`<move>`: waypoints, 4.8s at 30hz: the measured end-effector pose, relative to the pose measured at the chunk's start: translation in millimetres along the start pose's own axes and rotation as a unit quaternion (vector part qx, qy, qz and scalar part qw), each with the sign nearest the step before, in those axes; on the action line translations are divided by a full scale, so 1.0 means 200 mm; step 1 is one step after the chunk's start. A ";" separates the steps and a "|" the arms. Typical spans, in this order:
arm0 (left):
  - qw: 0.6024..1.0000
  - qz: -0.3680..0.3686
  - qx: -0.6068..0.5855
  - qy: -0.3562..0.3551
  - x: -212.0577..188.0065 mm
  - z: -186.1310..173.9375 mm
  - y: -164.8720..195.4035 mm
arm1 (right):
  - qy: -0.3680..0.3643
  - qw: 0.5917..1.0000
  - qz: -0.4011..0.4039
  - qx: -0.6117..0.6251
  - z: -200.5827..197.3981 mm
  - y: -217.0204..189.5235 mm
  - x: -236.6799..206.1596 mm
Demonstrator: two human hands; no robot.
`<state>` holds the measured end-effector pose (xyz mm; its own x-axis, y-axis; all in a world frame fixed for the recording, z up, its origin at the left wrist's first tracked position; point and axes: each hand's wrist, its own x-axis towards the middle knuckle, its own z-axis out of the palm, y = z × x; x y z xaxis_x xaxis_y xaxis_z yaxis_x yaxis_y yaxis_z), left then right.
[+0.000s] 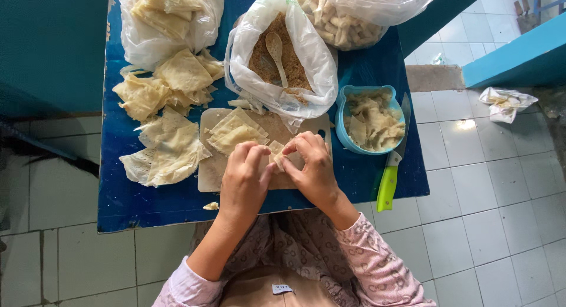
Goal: The person sits at a low table and cuts thin dough sheets into squares with a knife on a cutting board. They then spoon brown filling from a plastic bag onto the dough squares, fold the dough over the filling by hand, and set the folded pastries aside while placing scraps in a bowl.
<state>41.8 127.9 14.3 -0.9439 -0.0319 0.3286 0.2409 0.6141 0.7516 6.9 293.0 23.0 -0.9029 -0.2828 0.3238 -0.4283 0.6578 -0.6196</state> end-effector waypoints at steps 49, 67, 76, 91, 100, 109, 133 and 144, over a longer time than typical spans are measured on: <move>0.951 0.232 0.160 -0.125 0.12 -0.09 -0.11 | -0.130 0.991 -0.033 -0.017 -0.06 0.05 0.05; 0.969 0.209 0.101 -0.089 0.12 -0.06 -0.08 | -0.136 0.990 -0.018 -0.009 -0.07 0.09 0.07; 0.959 0.215 0.157 -0.100 0.13 -0.05 -0.10 | -0.074 0.972 -0.197 -0.102 -0.10 0.06 0.04; 0.904 0.155 0.394 -0.056 -0.22 0.01 0.05 | -0.020 0.888 -0.144 -0.437 0.03 -0.17 -0.26; 0.872 0.155 0.452 -0.104 -0.05 0.05 0.01 | -0.095 0.852 -0.033 -0.514 0.04 -0.16 -0.10; 0.968 0.030 0.239 -0.064 0.07 -0.18 -0.12 | -0.022 0.982 -0.113 -0.151 -0.09 -0.09 -0.06; 0.986 0.016 0.107 0.130 0.17 -0.20 -0.27 | 0.273 0.825 -0.233 -0.437 -0.70 0.26 1.06; 0.990 -0.044 0.076 0.109 0.19 -0.19 -0.33 | -0.175 0.907 -0.325 -0.204 0.03 -0.21 0.27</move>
<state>-0.1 56.4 -0.4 -0.8844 -0.2503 0.3940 0.1076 0.7120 0.6939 -24.7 246.1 61.9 -0.4517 -0.8609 0.2342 -0.8893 0.4556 -0.0402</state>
